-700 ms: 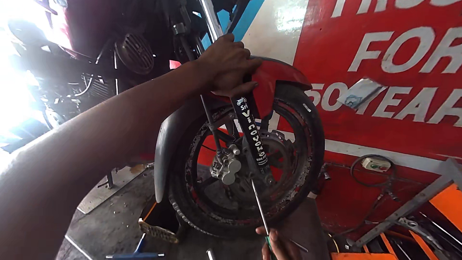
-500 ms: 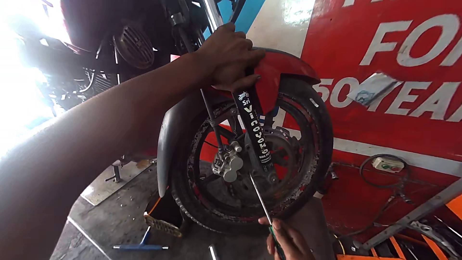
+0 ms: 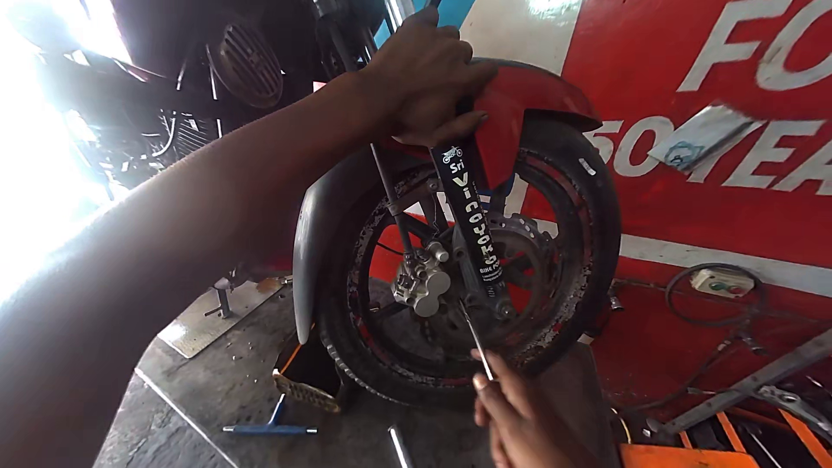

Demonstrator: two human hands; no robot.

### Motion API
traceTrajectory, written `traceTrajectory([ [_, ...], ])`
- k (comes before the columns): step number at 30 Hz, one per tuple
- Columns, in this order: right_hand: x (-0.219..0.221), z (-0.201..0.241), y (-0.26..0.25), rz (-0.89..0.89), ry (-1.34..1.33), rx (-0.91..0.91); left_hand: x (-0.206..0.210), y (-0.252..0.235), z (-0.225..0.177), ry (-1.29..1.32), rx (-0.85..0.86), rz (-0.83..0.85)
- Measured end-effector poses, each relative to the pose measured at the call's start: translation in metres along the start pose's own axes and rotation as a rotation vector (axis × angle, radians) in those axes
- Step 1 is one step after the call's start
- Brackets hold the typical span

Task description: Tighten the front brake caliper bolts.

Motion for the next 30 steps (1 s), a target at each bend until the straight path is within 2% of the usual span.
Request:
traceTrajectory([
  [2, 0.035, -0.005, -0.005, -0.153, -0.298, -0.05, 0.001, -0.002, 0.0, 0.003, 0.002, -0.015],
  [4, 0.046, -0.006, -0.009, -0.208, -0.458, -0.063, 0.002, -0.003, -0.001, 0.011, -0.009, -0.018],
  [7, 0.028, -0.013, -0.009, -0.09, -0.376, -0.046, 0.003, 0.0, 0.001, 0.026, -0.016, -0.017],
  [11, -0.035, -0.009, -0.011, 0.158, -0.238, 0.009, 0.002, 0.0, 0.002, 0.027, 0.0, -0.046],
  [13, -0.013, 0.0, -0.015, 0.039, -0.222, 0.02, 0.003, 0.002, 0.0, 0.034, 0.002, -0.045],
  [15, 0.025, 0.007, -0.019, -0.182, -0.511, -0.002, 0.002, 0.0, 0.001, 0.032, 0.002, -0.048],
  [16, 0.035, 0.01, -0.02, -0.232, -0.655, -0.011, 0.003, 0.0, 0.001, 0.03, 0.004, -0.06],
  [18, 0.042, 0.013, -0.019, -0.246, -0.77, 0.0, 0.003, 0.001, 0.001, 0.028, -0.002, -0.073],
  [21, 0.039, 0.013, -0.017, -0.202, -0.785, 0.032, 0.0, 0.004, -0.003, 0.024, -0.032, -0.029],
  [24, 0.019, 0.0, -0.015, -0.046, -0.8, -0.019, -0.001, 0.001, -0.003, 0.008, -0.034, -0.034],
  [27, -0.005, -0.014, -0.016, 0.069, -0.945, -0.072, 0.002, -0.002, 0.0, 0.011, -0.043, -0.042],
  [30, 0.04, 0.009, -0.023, -0.164, -1.157, -0.091, 0.004, -0.004, 0.002, 0.01, -0.044, -0.032],
])
Point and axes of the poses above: each hand's wrist, its own y-axis away from the middle knuckle, its own x-axis out of the palm, z = x × y, the point moved 2 cm from there along -y, towards the middle knuckle, and after that the axes turned 7 degrees about y, right-handed, at the moved point
